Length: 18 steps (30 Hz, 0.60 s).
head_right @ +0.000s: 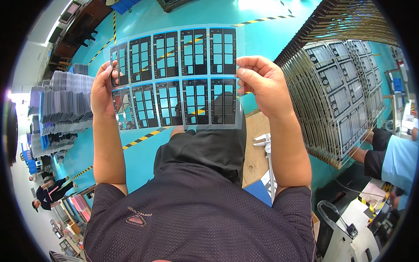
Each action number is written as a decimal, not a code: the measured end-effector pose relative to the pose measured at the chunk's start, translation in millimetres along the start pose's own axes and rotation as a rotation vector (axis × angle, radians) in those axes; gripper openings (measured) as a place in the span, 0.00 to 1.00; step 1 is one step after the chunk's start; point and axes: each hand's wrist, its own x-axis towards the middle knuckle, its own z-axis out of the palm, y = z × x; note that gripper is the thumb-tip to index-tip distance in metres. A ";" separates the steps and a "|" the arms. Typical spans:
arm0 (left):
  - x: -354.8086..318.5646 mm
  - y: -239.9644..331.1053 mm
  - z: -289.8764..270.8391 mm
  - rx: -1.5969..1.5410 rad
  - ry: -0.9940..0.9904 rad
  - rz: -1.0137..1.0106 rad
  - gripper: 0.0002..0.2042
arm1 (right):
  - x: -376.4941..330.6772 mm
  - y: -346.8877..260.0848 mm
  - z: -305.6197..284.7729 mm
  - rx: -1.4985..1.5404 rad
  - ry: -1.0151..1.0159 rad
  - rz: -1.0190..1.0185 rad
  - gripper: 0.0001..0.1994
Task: The person peels a film from a sheet of frames, carries it to a machine, and then picks up a single frame to measure with a dial caliper. Finally, they place the sheet on a table and hold it up for inspection.
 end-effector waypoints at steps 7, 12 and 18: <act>1.2 -2.7 -2.9 -0.010 -0.003 -0.006 0.10 | 1.9 3.0 -0.5 0.002 0.003 0.017 0.10; 2.2 -3.1 -2.1 -0.001 0.005 -0.020 0.10 | 1.9 3.1 -1.0 -0.002 0.007 0.023 0.10; 1.5 -3.6 0.3 0.006 0.015 -0.020 0.09 | 2.0 2.8 -0.9 0.007 0.003 0.025 0.10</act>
